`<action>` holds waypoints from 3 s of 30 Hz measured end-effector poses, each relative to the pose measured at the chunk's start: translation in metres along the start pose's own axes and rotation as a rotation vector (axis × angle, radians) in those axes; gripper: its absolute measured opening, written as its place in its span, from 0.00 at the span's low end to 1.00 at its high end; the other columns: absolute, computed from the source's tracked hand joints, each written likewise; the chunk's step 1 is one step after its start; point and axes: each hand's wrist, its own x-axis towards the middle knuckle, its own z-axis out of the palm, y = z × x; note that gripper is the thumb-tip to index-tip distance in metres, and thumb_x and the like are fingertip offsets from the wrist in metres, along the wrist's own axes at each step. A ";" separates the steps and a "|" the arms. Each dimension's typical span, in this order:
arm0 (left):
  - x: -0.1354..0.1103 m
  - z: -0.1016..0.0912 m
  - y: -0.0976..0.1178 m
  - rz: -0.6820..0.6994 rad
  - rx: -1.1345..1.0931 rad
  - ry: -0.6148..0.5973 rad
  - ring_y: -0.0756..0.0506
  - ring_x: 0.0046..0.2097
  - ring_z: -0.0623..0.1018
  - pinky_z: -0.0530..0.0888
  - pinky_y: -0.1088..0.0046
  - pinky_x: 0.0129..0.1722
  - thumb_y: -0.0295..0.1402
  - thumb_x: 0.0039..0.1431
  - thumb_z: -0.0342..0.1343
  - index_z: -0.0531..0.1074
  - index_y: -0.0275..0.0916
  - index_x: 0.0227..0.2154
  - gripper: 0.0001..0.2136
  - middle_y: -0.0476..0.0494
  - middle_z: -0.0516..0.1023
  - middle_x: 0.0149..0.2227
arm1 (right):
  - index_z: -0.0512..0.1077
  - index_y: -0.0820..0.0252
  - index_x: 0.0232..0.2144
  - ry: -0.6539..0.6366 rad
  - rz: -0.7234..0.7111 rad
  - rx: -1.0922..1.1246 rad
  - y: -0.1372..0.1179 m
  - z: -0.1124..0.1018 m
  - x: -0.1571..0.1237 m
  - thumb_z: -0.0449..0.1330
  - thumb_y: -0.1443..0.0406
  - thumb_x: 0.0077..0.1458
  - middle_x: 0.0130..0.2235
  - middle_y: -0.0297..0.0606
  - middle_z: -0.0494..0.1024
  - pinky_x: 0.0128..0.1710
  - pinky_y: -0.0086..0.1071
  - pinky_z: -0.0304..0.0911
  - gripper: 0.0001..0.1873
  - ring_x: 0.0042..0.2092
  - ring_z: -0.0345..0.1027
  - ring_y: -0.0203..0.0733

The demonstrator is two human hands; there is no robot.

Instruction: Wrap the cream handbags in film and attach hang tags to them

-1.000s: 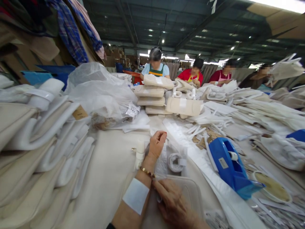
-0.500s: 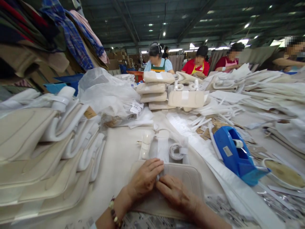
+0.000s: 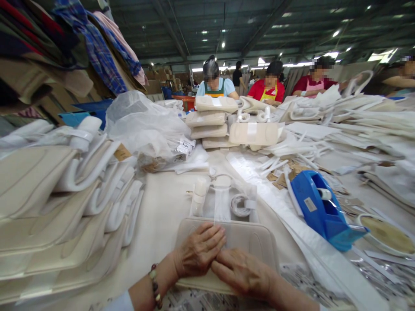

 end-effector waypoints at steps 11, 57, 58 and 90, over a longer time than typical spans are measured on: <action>-0.004 0.005 0.001 0.020 0.015 0.047 0.42 0.47 0.77 0.75 0.64 0.47 0.23 0.63 0.41 0.72 0.27 0.41 0.14 0.34 0.80 0.41 | 0.69 0.59 0.32 0.070 0.098 0.163 -0.003 -0.004 -0.003 0.45 0.76 0.50 0.28 0.35 0.73 0.22 0.29 0.55 0.15 0.26 0.61 0.36; -0.012 0.005 -0.003 -0.074 -0.089 0.148 0.40 0.56 0.71 0.74 0.59 0.53 0.23 0.62 0.42 0.72 0.26 0.42 0.14 0.31 0.79 0.44 | 0.74 0.63 0.32 -0.321 0.536 -0.096 0.110 -0.022 0.058 0.54 0.69 0.56 0.40 0.46 0.76 0.45 0.39 0.58 0.08 0.46 0.64 0.47; -0.011 0.004 -0.003 -0.061 -0.070 0.129 0.40 0.55 0.72 0.74 0.60 0.52 0.23 0.63 0.42 0.72 0.27 0.42 0.14 0.33 0.79 0.45 | 0.74 0.64 0.32 -0.320 0.528 -0.081 0.110 -0.027 0.057 0.54 0.70 0.56 0.40 0.45 0.77 0.46 0.37 0.58 0.08 0.46 0.65 0.45; -0.015 -0.020 0.028 -0.082 -0.037 -0.344 0.30 0.59 0.66 0.71 0.54 0.55 0.47 0.60 0.48 0.62 0.18 0.54 0.32 0.19 0.66 0.56 | 0.70 0.63 0.45 0.215 0.360 -0.120 0.046 -0.010 -0.015 0.50 0.72 0.58 0.41 0.44 0.75 0.40 0.39 0.61 0.14 0.41 0.64 0.46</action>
